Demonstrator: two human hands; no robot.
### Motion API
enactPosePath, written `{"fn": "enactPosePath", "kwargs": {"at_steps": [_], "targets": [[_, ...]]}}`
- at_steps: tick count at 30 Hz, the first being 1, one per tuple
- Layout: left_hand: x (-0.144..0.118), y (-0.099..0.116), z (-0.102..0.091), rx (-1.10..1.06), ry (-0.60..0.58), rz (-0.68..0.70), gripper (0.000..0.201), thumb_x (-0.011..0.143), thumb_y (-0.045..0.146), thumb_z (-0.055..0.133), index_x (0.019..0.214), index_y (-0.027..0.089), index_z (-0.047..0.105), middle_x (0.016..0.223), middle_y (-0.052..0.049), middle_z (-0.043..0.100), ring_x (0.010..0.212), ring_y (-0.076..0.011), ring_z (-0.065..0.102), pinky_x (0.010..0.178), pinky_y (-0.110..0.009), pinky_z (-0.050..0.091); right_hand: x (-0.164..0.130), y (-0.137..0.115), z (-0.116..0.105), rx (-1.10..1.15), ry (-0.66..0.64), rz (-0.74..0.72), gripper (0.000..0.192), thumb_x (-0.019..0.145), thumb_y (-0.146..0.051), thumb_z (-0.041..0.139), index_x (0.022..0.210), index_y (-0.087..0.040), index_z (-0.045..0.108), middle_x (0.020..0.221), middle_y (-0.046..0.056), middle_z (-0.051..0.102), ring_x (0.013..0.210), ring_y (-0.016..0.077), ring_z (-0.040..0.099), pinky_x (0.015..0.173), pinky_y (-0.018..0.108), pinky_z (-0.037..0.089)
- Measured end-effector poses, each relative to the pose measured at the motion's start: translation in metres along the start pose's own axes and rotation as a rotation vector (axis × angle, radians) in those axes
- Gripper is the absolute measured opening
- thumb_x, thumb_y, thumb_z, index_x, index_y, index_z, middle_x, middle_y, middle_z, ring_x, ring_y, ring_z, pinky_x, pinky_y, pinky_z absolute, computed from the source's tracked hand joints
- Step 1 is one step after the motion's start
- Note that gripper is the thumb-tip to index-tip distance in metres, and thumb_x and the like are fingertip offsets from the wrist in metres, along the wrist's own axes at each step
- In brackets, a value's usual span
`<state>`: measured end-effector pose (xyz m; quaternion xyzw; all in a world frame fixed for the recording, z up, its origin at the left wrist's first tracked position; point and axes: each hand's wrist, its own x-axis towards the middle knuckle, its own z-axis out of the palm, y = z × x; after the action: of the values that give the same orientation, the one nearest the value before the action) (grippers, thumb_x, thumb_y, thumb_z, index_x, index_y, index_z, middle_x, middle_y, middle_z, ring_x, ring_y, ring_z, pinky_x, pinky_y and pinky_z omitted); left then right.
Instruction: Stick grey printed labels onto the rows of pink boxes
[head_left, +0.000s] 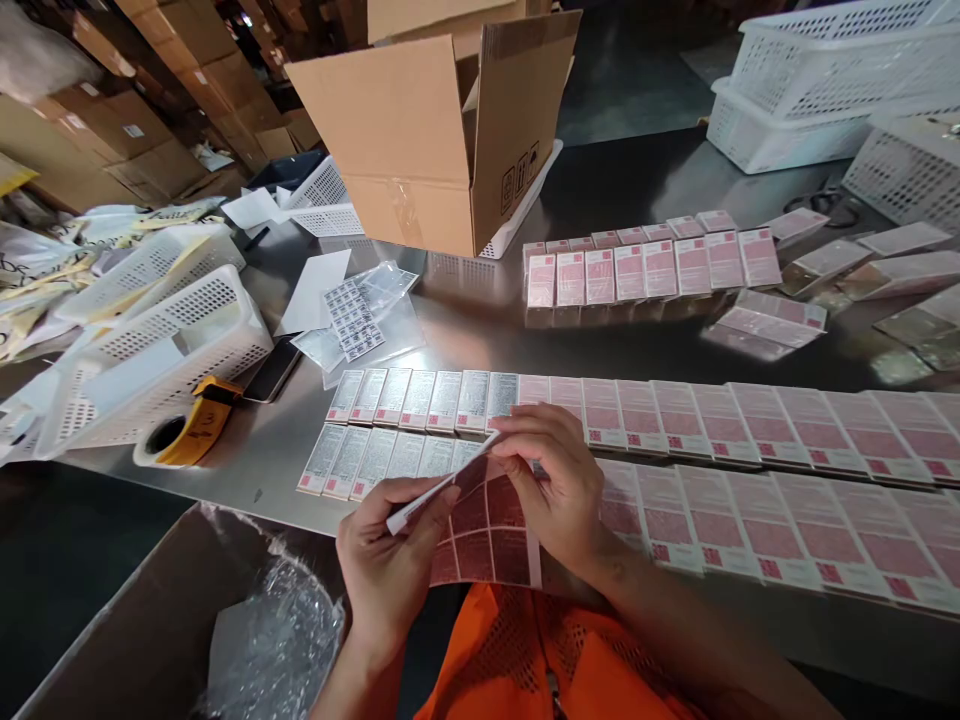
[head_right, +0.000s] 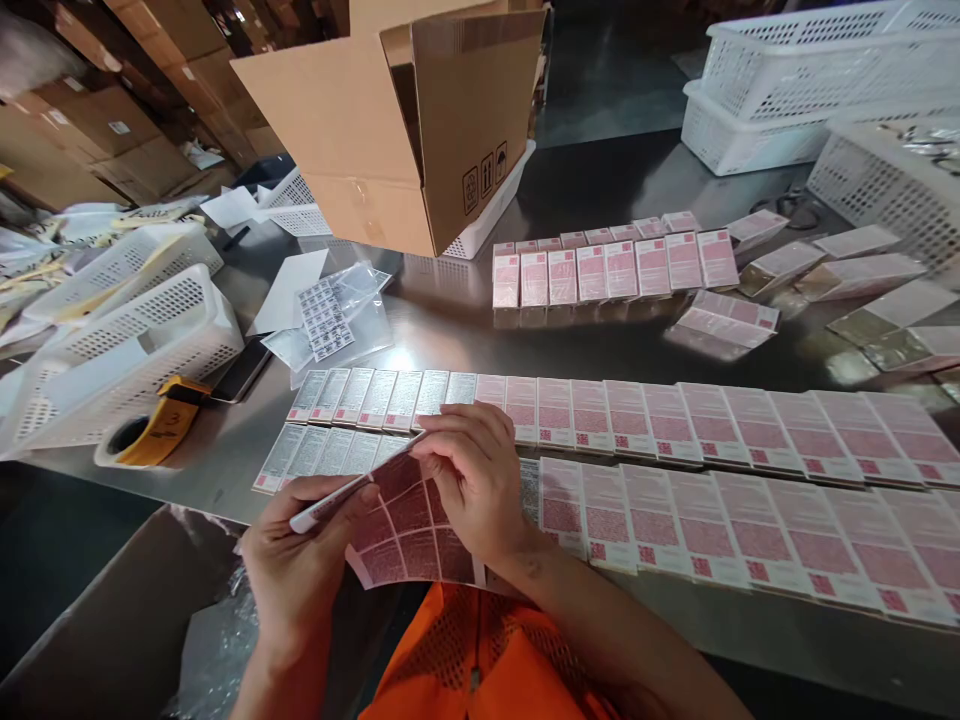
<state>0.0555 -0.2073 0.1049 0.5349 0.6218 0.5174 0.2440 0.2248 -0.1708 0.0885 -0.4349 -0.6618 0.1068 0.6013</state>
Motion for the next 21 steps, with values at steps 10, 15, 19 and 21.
{"fn": "enactPosePath", "kwargs": {"at_steps": [10,15,19,21], "targets": [[0.018,0.001,-0.001,-0.386,-0.104,-0.304,0.024,0.07,0.033,0.08,0.088,0.021,0.068,0.078,0.0,0.072,0.063,-0.0127,0.065,0.058,-0.021,0.052,-0.005,0.0,-0.013,-0.221,-0.214,-0.245,0.01,0.09,-0.015,0.059,0.087,-0.024,0.063,0.111,0.004,0.07,0.12,0.0247,0.055,0.103,0.05,0.046],[0.04,-0.019,0.002,-0.388,-0.098,-0.335,0.025,0.072,0.034,0.078,0.089,0.02,0.065,0.071,0.003,0.066,0.061,-0.0089,0.06,0.058,-0.018,0.048,-0.015,0.002,-0.023,-0.318,-0.377,-0.409,0.007,0.092,-0.022,0.061,0.09,-0.026,0.067,0.119,-0.004,0.07,0.127,0.0229,0.052,0.116,0.051,0.033],[0.072,-0.038,-0.005,-0.345,-0.147,-0.453,0.034,0.062,0.035,0.081,0.084,0.019,0.062,0.063,0.005,0.061,0.053,-0.008,0.055,0.051,-0.018,0.043,-0.014,-0.008,-0.04,-0.062,-0.626,-0.437,0.012,0.096,-0.022,0.055,0.09,-0.025,0.065,0.12,-0.006,0.07,0.127,0.0185,0.053,0.115,0.041,0.037],[0.091,-0.044,-0.012,-0.33,-0.209,-0.505,0.036,0.054,0.033,0.082,0.079,0.018,0.06,0.059,0.005,0.059,0.048,-0.0081,0.051,0.047,-0.019,0.04,-0.01,-0.012,-0.05,0.213,-0.743,-0.323,0.011,0.096,-0.017,0.052,0.092,-0.024,0.061,0.112,-0.001,0.073,0.122,0.0161,0.058,0.109,0.036,0.045]]}}
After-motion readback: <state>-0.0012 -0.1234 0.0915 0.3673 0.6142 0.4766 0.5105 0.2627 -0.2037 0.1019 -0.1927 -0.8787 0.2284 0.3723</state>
